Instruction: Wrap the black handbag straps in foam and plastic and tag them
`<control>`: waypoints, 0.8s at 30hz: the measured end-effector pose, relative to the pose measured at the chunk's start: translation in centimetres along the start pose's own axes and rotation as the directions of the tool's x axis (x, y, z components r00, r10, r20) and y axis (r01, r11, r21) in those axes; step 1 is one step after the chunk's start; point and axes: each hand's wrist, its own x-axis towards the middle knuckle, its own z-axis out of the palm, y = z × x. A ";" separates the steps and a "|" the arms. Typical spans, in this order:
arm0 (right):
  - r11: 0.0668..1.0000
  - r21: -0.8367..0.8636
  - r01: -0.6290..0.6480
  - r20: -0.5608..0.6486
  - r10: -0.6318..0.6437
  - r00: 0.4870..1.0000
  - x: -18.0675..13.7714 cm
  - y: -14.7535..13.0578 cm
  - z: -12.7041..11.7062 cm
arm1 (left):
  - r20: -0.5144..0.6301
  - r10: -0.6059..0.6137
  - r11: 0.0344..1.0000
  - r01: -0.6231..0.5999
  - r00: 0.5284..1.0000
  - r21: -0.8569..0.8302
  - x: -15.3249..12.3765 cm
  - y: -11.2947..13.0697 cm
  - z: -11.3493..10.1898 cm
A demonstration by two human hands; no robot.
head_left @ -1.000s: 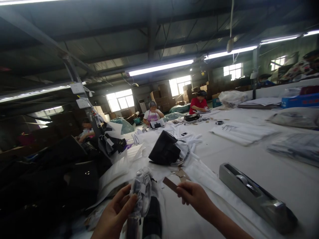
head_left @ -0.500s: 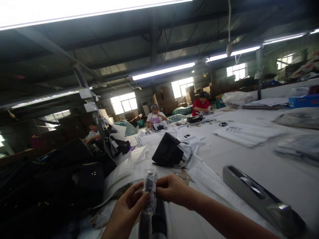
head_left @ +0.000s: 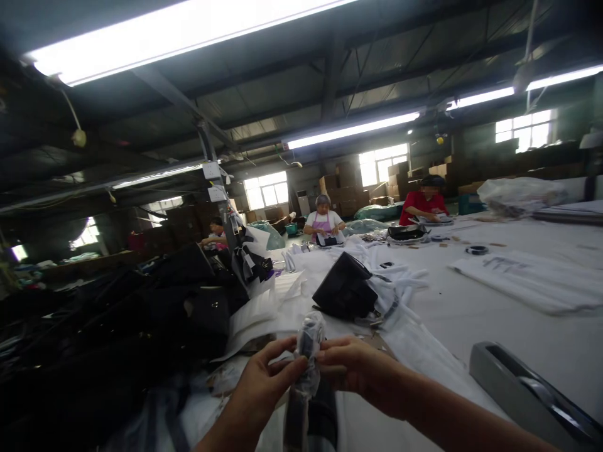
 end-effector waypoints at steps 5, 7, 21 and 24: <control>0.990 -0.139 0.011 -0.048 -0.018 0.999 0.3 0.1 -0.2 | -0.100 0.070 0.997 -0.074 0.993 -0.034 0.7 -1.1 -0.2; 0.983 -0.183 0.004 -0.076 -0.018 0.997 0.5 0.1 -0.4 | -0.109 0.067 0.995 -0.075 0.992 -0.068 1.0 -1.5 0.0; 0.942 0.307 0.139 -0.102 -0.112 0.988 -2.0 3.2 0.1 | 0.021 0.159 0.981 -0.155 0.987 -0.112 0.1 -1.7 0.6; 0.935 0.253 0.249 -0.119 -0.226 0.967 -1.9 4.6 1.0 | 0.066 0.153 0.988 -0.150 0.986 -0.039 -0.5 -1.2 0.7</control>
